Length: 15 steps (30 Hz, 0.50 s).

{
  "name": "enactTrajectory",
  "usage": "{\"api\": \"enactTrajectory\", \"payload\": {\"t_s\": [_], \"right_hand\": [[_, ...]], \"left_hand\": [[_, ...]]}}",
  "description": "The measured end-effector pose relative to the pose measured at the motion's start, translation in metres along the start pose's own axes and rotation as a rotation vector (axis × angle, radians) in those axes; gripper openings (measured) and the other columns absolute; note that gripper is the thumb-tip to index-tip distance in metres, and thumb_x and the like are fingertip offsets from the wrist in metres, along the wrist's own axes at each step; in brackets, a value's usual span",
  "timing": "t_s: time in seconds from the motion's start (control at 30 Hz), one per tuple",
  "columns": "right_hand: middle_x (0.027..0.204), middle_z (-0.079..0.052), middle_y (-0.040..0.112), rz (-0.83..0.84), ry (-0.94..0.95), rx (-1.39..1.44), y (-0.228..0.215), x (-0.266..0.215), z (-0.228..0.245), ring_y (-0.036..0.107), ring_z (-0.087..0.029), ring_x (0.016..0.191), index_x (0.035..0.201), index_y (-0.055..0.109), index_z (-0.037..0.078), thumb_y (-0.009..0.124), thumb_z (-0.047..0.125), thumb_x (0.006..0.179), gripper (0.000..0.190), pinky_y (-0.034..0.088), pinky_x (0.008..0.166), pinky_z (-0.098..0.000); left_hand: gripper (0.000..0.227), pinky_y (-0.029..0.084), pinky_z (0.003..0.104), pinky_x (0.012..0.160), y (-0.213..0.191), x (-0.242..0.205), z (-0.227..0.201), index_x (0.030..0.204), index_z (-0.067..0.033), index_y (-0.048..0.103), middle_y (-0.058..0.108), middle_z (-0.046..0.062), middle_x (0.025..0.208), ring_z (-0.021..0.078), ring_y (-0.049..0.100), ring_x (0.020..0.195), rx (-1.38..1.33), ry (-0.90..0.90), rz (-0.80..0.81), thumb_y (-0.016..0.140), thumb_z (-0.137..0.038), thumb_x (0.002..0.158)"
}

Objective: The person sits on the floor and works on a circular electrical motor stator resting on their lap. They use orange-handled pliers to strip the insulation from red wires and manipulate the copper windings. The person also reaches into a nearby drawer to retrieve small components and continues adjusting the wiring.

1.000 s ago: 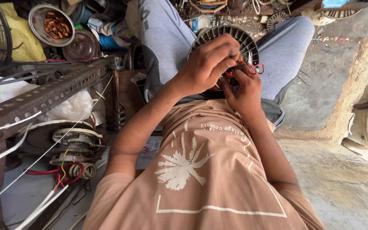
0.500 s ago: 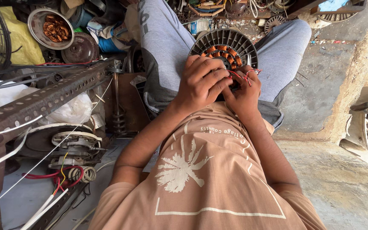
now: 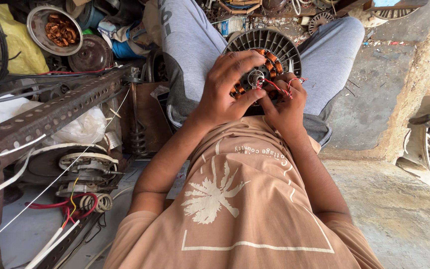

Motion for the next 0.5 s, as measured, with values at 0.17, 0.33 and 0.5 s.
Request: {"api": "enactTrajectory", "payload": {"t_s": [0.17,0.33,0.5], "right_hand": [[0.093,-0.014,0.060,-0.020,0.004,0.011,0.001,0.000,-0.001,0.061,-0.029,0.083,0.085,0.065,0.000,0.077,0.003,0.079,0.014,0.049,0.075,-0.0381],[0.090,-0.012,0.059,-0.001,-0.004,-0.046,0.002,0.001,0.000,0.061,-0.027,0.079,0.087,0.067,0.000,0.078,0.003,0.077,0.014,0.049,0.071,-0.0353],[0.101,-0.011,0.066,-0.054,0.093,0.250,-0.010,-0.009,-0.004,0.063,-0.016,0.084,0.104,0.071,-0.003,0.082,0.003,0.087,0.021,0.051,0.073,-0.0278]], "left_hand": [[0.057,0.047,0.045,0.117,0.021,-0.015,0.034,0.144,-0.0082,0.054,0.068,0.012,0.137,0.0326,0.065,0.131,-0.016,-0.037,0.201,0.075,-0.014,0.092],[0.052,0.048,0.045,0.118,0.021,-0.016,0.037,0.136,-0.0074,0.058,0.068,0.009,0.136,0.0303,0.066,0.130,-0.245,-0.025,0.153,0.058,0.003,0.086],[0.009,0.051,0.040,0.109,0.017,-0.002,0.038,0.108,-0.0057,0.066,0.070,0.006,0.128,0.0280,0.068,0.126,-0.207,-0.062,0.142,0.069,-0.006,0.099]]}}
Point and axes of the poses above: each hand's wrist, its own x-axis towards the middle knuckle, its own y-axis out of the palm, z = x × y, the point moved 10 cm from there along x, towards the middle knuckle
